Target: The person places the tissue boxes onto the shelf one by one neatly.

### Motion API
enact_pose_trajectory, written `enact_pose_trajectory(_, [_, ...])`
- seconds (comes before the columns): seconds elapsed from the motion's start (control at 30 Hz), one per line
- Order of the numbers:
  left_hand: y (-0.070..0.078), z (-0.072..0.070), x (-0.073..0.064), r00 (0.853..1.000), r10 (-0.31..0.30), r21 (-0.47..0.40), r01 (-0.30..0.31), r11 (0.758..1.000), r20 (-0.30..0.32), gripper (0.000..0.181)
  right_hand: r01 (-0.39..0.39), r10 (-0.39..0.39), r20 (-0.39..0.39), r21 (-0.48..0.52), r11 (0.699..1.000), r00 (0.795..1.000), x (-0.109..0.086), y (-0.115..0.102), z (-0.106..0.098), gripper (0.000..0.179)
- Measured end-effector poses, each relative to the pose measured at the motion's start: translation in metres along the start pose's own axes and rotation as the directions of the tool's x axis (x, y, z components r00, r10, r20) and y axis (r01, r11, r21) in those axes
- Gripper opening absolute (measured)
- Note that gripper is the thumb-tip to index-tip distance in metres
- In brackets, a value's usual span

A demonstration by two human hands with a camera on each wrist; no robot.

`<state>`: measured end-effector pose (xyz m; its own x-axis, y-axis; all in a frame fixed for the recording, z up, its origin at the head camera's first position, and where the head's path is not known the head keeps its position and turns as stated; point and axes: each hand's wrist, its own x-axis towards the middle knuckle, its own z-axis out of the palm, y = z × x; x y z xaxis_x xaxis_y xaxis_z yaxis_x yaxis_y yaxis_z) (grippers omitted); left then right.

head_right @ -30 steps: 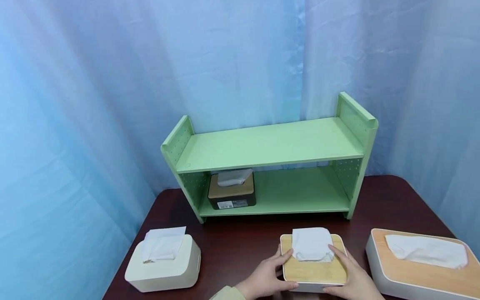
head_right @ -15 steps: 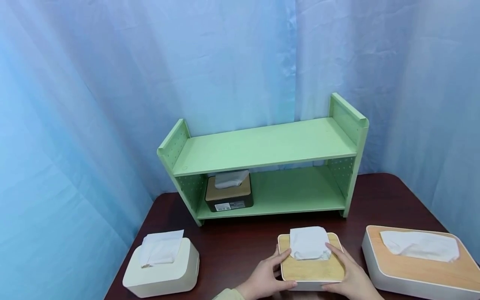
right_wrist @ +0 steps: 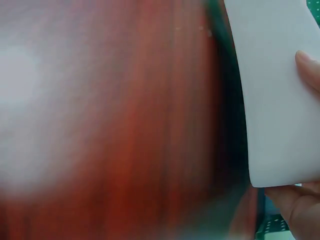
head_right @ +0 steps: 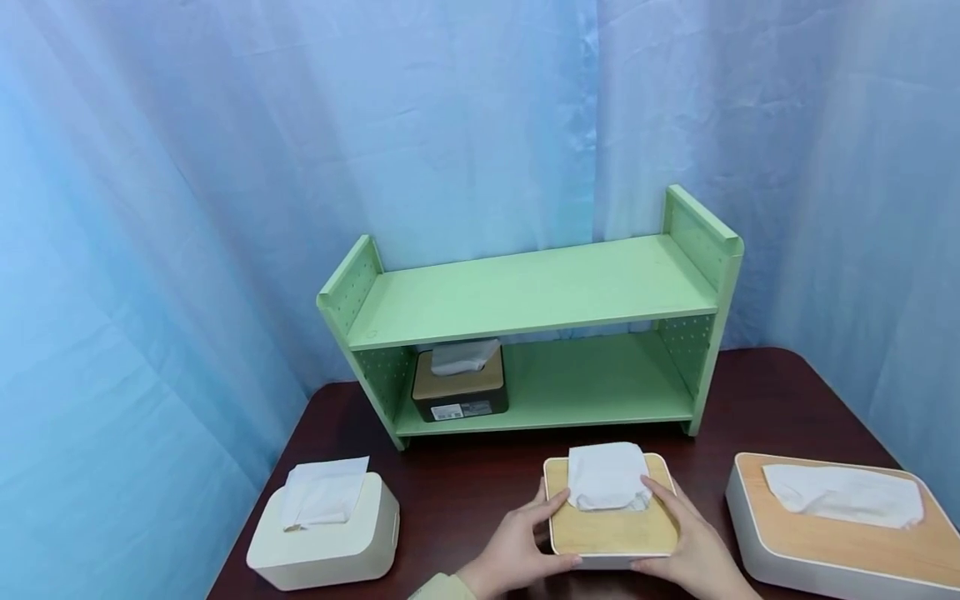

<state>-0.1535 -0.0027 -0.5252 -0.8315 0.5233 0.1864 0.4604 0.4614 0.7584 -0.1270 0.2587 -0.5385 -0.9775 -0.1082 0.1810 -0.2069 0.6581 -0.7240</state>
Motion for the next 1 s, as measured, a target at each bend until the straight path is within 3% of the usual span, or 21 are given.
enact_pose_trajectory(0.1, [0.002, -0.010, 0.002, 0.999, 0.032, 0.107, -0.029, 0.994, -0.029, 0.077, 0.056, -0.053, -0.061, 0.048, 0.997, 0.997, 0.005, -0.009, 0.002, 0.107])
enact_pose_trajectory(0.2, [0.004, -0.020, 0.005, 0.998, 0.047, 0.139, -0.041, 0.989, -0.044, 0.077, 0.085, -0.078, -0.106, 0.060, 0.995, 0.991, 0.012, -0.019, 0.002, 0.108])
enact_pose_trajectory(0.47, [-0.001, -0.040, 0.021, 0.995, 0.050, -0.019, -0.051, 0.998, -0.084, 0.079, 0.228, -0.204, -0.221, 0.088, 0.970, 0.954, 0.042, -0.030, 0.004, 0.107])
enact_pose_trajectory(0.7, [-0.013, -0.043, 0.039, 0.998, -0.031, -0.188, 0.019, 0.982, -0.061, 0.081, 0.225, -0.206, -0.211, 0.070, 0.972, 0.955, 0.064, -0.023, 0.008, 0.105])
enact_pose_trajectory(0.83, [-0.018, -0.042, 0.047, 0.996, -0.070, -0.205, 0.057, 0.977, -0.057, 0.081, 0.185, -0.169, -0.182, 0.074, 0.980, 0.969, 0.073, -0.021, 0.007, 0.103])
enact_pose_trajectory(1.0, [-0.021, -0.040, 0.053, 0.995, -0.082, -0.135, 0.074, 0.988, -0.055, 0.080, 0.129, -0.118, -0.142, 0.076, 0.989, 0.983, 0.078, -0.017, 0.006, 0.103])
